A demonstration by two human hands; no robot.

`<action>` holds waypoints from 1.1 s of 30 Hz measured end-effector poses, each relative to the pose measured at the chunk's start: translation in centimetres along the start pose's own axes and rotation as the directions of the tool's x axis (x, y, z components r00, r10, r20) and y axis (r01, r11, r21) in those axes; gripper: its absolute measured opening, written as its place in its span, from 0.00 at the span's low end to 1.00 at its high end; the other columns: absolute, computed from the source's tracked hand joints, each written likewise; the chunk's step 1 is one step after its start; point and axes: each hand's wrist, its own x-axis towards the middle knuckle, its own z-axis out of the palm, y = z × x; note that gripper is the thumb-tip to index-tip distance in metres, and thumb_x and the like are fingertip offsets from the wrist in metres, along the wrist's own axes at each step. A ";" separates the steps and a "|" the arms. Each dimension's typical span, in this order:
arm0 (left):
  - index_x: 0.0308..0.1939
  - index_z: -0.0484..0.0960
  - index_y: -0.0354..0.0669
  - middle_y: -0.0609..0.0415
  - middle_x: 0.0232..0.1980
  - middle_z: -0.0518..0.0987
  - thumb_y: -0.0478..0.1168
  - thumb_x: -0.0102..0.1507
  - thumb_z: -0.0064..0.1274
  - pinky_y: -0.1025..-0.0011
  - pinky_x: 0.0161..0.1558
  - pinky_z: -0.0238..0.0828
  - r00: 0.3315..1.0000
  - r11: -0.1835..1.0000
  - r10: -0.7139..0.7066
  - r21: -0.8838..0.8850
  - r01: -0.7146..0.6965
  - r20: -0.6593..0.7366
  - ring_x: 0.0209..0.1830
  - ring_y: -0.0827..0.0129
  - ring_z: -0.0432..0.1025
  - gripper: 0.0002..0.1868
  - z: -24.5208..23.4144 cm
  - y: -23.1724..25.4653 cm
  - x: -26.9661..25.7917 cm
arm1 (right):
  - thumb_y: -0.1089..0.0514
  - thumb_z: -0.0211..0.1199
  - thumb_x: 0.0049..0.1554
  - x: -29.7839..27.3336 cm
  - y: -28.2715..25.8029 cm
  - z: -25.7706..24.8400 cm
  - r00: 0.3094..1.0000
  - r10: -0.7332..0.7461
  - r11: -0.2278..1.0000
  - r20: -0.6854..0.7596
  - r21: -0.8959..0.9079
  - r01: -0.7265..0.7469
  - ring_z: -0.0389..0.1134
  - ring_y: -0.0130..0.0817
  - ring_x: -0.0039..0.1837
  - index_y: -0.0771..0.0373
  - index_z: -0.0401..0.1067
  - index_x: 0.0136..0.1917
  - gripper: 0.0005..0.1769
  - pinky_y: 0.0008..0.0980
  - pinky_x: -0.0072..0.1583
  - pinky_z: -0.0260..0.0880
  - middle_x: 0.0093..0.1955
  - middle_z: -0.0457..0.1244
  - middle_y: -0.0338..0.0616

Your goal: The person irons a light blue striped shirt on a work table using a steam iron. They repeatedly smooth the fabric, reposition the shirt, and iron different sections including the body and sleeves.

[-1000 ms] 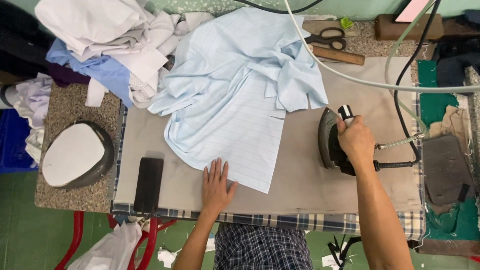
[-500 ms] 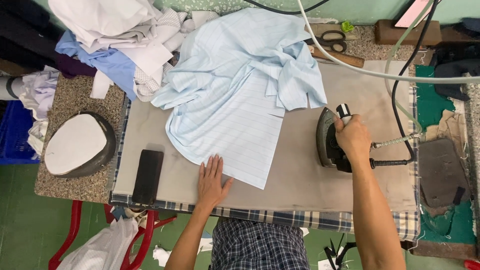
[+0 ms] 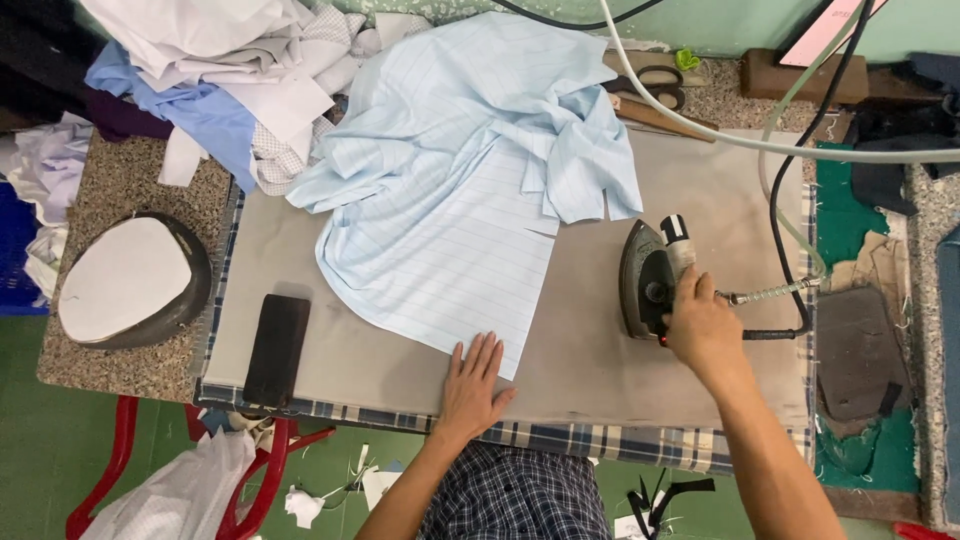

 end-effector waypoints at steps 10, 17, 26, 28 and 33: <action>0.79 0.52 0.39 0.48 0.83 0.50 0.67 0.72 0.24 0.50 0.80 0.32 0.994 0.984 0.084 0.149 -0.094 0.072 0.84 0.57 0.42 0.42 -4.1 -2.9 -5.5 | 0.50 0.53 0.65 1.0 -4.1 -6.2 0.952 0.221 0.397 0.213 0.872 -0.287 0.65 0.42 0.43 0.63 0.63 0.65 0.20 0.44 0.43 0.65 0.47 0.64 0.50; 0.76 0.60 0.38 0.41 0.80 0.58 0.66 0.72 0.30 0.45 0.77 0.31 0.955 0.954 0.296 -0.071 -0.293 0.037 0.81 0.52 0.48 0.40 -3.9 -7.9 0.7 | 0.43 0.50 0.64 -7.4 -16.6 -7.7 0.975 0.219 0.679 0.050 0.709 -0.189 0.70 0.68 0.59 0.66 0.59 0.72 0.31 0.62 0.59 0.72 0.54 0.68 0.74; 0.76 0.59 0.33 0.38 0.80 0.56 0.69 0.69 0.35 0.48 0.79 0.29 0.941 0.954 0.300 -0.061 -0.294 0.156 0.82 0.50 0.47 0.46 -5.9 -14.6 1.3 | 0.35 0.47 0.65 -11.0 -25.5 -3.7 0.907 0.350 0.721 0.232 0.551 -0.419 0.74 0.60 0.55 0.67 0.62 0.66 0.34 0.57 0.55 0.76 0.49 0.70 0.66; 0.75 0.59 0.32 0.37 0.80 0.56 0.70 0.67 0.37 0.47 0.78 0.32 0.942 0.949 0.313 -0.071 -0.306 0.119 0.82 0.49 0.47 0.48 -5.3 -15.1 1.4 | 0.34 0.45 0.65 -10.4 -25.6 -1.9 0.888 0.399 0.728 0.231 0.509 -0.459 0.75 0.60 0.52 0.65 0.62 0.61 0.32 0.56 0.53 0.76 0.46 0.70 0.64; 0.76 0.58 0.31 0.35 0.80 0.55 0.71 0.65 0.39 0.48 0.78 0.34 0.949 0.949 0.309 -0.087 -0.302 0.070 0.82 0.47 0.47 0.50 -4.8 -15.3 1.1 | 0.31 0.42 0.65 -8.6 -24.7 -1.0 0.868 0.462 0.746 0.180 0.450 -0.491 0.75 0.61 0.48 0.63 0.62 0.54 0.31 0.55 0.49 0.76 0.42 0.70 0.63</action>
